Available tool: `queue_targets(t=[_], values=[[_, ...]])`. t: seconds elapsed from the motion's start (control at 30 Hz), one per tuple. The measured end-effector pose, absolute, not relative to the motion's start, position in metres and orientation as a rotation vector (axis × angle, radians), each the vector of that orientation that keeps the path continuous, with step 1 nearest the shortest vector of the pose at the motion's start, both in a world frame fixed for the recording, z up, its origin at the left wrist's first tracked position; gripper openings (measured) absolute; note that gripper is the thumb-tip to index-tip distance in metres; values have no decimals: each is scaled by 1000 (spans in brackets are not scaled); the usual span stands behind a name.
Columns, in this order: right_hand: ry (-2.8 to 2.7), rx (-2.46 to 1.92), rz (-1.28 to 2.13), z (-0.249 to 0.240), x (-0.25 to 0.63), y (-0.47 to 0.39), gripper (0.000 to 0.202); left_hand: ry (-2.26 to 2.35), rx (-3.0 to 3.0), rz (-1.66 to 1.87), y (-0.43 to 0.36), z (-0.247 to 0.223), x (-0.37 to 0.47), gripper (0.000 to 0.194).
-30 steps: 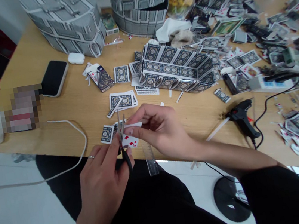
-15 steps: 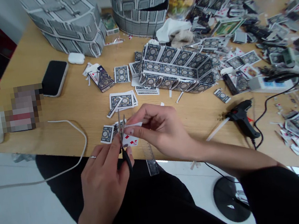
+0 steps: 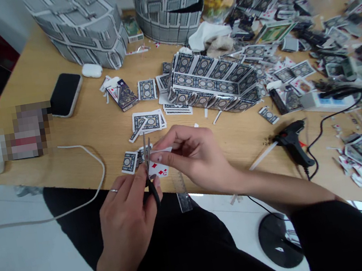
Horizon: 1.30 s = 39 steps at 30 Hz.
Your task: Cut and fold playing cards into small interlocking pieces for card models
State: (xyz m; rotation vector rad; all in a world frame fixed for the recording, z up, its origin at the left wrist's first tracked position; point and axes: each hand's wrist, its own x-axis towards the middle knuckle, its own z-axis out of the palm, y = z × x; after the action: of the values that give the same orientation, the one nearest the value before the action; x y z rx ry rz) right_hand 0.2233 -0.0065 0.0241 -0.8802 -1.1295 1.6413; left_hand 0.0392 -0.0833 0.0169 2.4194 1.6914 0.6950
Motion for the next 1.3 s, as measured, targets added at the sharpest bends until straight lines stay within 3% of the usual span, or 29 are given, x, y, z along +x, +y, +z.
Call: queue_targets(t=[1.3], values=[[-1142,-921,1648,20,222,-6,29,1715,2458,675,-83,17,44,30]])
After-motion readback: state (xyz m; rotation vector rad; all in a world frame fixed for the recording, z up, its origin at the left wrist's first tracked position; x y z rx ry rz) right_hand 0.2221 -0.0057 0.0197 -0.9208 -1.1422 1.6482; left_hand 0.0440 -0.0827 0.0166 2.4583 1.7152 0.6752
